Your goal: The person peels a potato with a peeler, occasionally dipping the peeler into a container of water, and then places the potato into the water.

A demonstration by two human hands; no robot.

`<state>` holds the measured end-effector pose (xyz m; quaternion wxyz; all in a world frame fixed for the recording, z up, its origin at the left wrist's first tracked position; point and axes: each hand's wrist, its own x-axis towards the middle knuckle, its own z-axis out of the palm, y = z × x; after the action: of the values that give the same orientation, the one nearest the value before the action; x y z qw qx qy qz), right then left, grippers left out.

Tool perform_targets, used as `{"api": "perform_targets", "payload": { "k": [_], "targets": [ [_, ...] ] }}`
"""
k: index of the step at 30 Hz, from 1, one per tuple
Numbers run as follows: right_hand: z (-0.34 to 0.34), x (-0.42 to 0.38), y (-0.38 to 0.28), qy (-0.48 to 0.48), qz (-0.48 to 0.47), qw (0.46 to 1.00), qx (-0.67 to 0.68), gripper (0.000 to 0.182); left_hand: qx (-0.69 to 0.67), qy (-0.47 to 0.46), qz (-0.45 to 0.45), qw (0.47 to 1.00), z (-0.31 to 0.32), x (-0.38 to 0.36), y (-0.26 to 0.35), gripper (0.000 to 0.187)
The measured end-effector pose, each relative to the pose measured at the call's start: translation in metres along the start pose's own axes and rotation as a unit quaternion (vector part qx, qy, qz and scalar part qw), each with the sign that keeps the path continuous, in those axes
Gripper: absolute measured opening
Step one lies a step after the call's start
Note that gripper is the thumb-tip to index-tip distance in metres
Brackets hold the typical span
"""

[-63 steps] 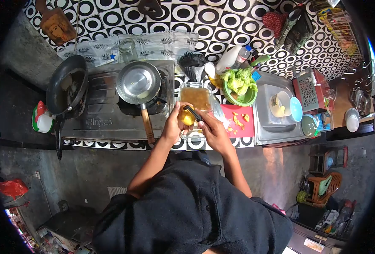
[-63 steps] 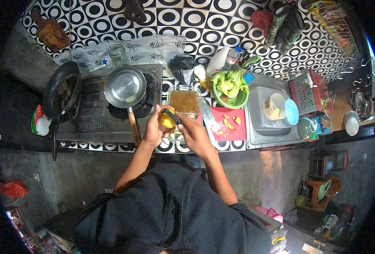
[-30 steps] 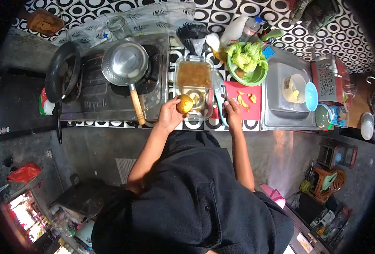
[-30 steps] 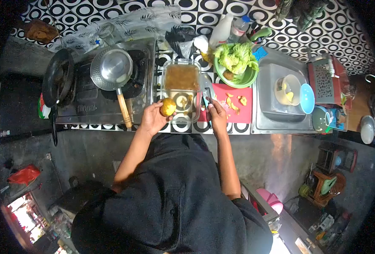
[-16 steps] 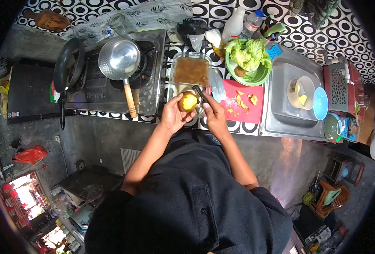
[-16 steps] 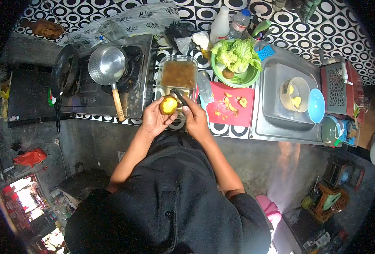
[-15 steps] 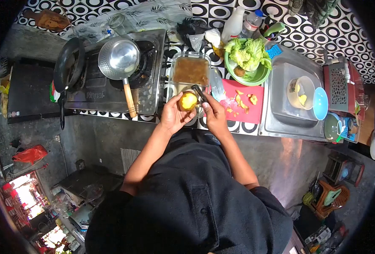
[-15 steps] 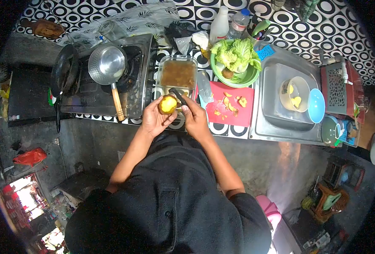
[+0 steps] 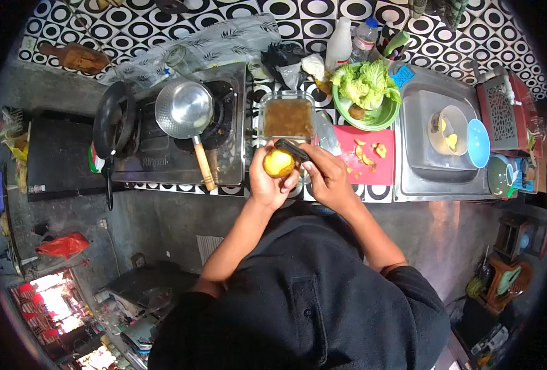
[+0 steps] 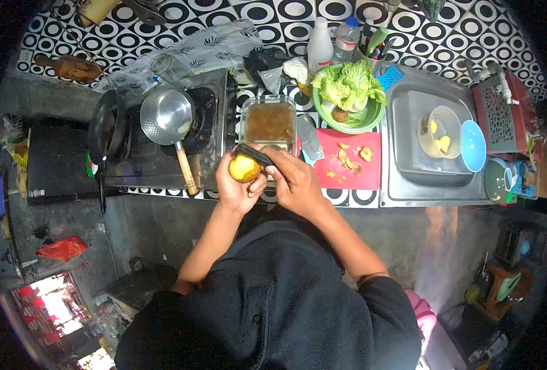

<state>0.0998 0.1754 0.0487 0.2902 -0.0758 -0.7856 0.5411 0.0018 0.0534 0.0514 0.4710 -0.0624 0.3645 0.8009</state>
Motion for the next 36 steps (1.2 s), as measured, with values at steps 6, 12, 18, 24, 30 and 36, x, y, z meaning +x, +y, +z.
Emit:
{"api": "perform_targets", "payload": {
  "k": [6, 12, 18, 24, 30, 36],
  "targets": [
    [0.009, 0.009, -0.014, -0.05, -0.024, 0.998, -0.026, 0.027, -0.013, -0.025, -0.045, 0.999, -0.01, -0.014, 0.021, 0.049],
    [0.011, 0.013, -0.032, -0.095, -0.002, 0.995, -0.038, 0.033, -0.02, -0.03, -0.113, 0.993, -0.01, -0.029, 0.035, 0.061],
    [0.01, 0.011, -0.04, -0.117, 0.004, 0.992, -0.043, 0.034, 0.002, -0.021, -0.135, 0.991, -0.005, -0.04, 0.044, 0.065],
    [0.005, 0.011, -0.04, -0.131, 0.018, 0.991, -0.014, 0.034, -0.02, -0.034, -0.133, 0.99, -0.003, -0.047, 0.037, 0.059],
    [-0.004, 0.006, -0.041, -0.156, 0.018, 0.986, -0.054, 0.036, -0.073, -0.107, -0.13, 0.983, -0.011, -0.05, 0.028, 0.053],
    [-0.009, 0.004, -0.046, -0.149, -0.003, 0.987, -0.067, 0.035, -0.064, -0.076, -0.134, 0.986, -0.003, -0.053, 0.026, 0.051]
  ]
}}
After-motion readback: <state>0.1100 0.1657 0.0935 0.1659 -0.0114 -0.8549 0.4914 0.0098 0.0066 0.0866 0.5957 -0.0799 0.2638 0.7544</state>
